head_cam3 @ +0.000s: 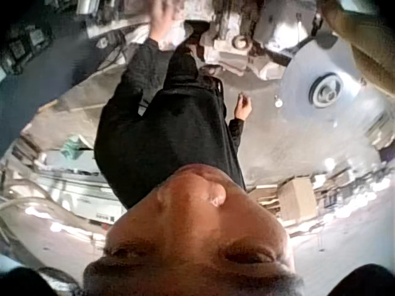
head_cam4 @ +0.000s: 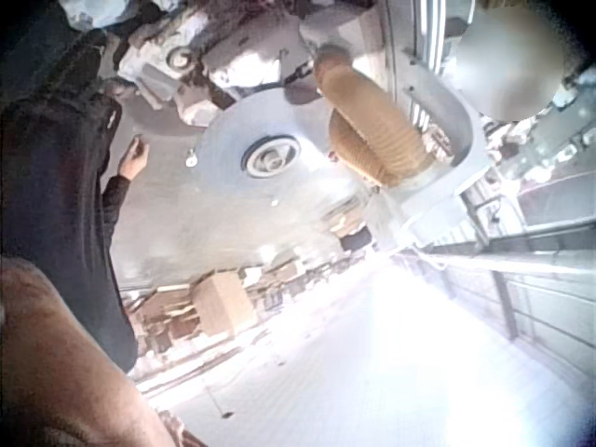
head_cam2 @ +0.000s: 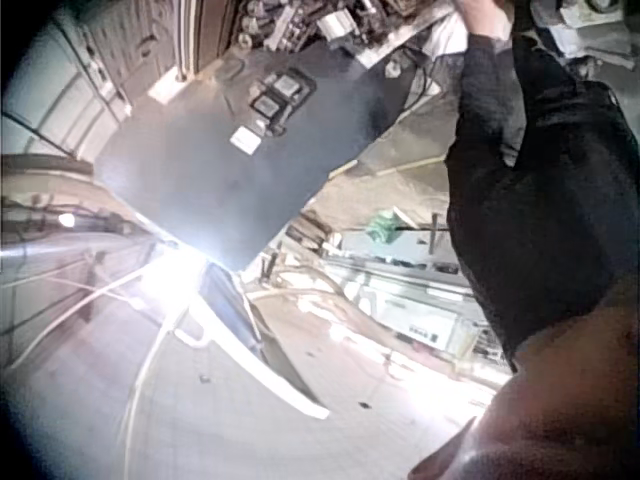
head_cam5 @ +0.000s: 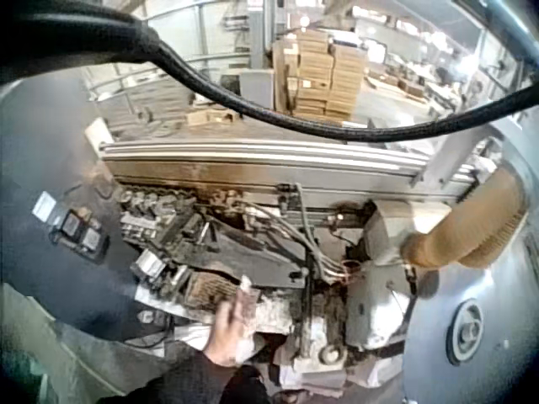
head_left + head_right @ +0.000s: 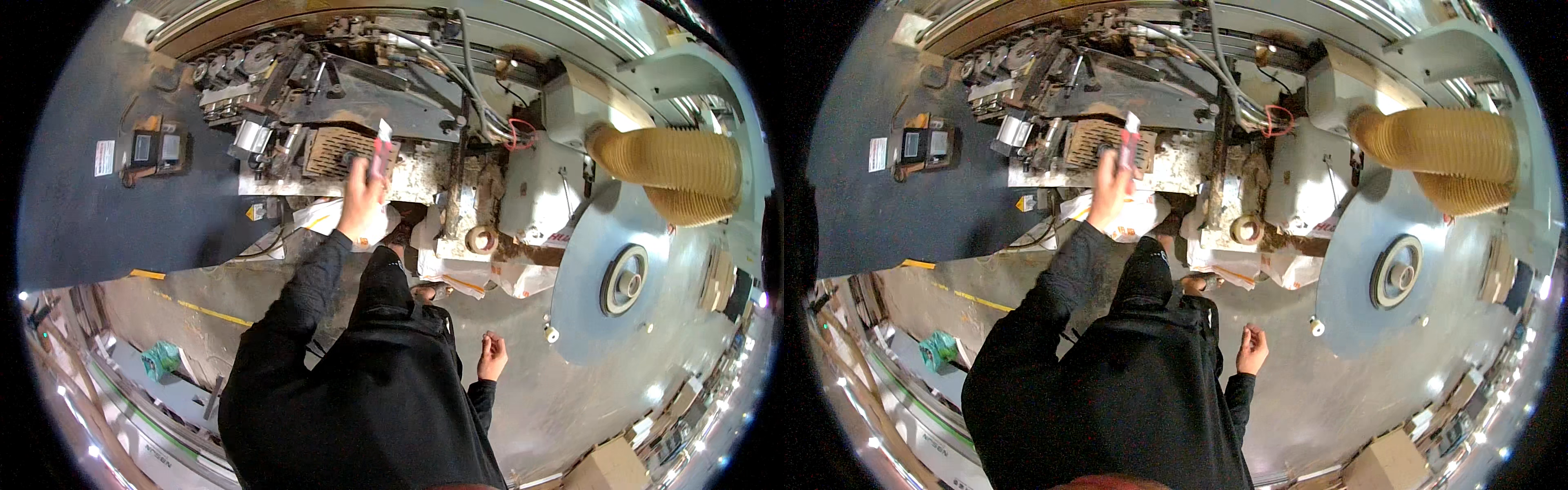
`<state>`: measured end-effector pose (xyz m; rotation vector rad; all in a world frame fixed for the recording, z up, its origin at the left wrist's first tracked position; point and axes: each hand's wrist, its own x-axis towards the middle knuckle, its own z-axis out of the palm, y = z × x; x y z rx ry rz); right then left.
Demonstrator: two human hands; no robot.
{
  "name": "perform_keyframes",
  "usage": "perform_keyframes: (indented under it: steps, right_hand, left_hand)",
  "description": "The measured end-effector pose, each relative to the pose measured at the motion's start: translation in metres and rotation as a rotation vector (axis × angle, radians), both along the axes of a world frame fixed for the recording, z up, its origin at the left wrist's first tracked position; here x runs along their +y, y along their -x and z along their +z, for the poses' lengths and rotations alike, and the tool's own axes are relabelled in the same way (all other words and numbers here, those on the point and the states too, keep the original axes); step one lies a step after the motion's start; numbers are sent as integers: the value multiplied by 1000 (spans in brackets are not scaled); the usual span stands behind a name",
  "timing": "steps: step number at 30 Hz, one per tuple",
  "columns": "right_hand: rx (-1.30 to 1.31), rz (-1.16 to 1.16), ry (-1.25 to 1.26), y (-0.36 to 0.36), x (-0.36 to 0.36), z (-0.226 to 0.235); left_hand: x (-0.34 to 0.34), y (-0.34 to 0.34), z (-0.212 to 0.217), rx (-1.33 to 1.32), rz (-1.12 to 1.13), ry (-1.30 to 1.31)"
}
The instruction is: The person walks to an industrial edge-banding machine, fits a roll of edging tape onto a circular dispenser, trims the material with a utility knife, and then adjusts components inside the machine casing.
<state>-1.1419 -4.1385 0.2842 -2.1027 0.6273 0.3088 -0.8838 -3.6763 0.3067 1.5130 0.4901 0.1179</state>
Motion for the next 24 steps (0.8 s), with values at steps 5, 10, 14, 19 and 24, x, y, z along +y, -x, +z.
perform_keyframes:
  steps: [5, 10, 14, 19, 24]
  right_hand:
    - [41, 116, 23, -20, 23, 9]
    - [20, 116, -13, -39, 23, 2]
    - [12, 91, 7, -46, 19, 4]
    - [0, 68, 12, -40, 16, 4]
    - [4, 63, -22, -22, 24, -4]
  left_hand:
    - [143, -42, 79, 120, 83, -917]
    - [232, -106, 85, 355, -33, -1341]
    - [247, -149, 84, 317, -236, -1438]
    - [254, -181, 67, 477, -357, -1568]
    - [265, -200, 41, 495, -386, -1504]
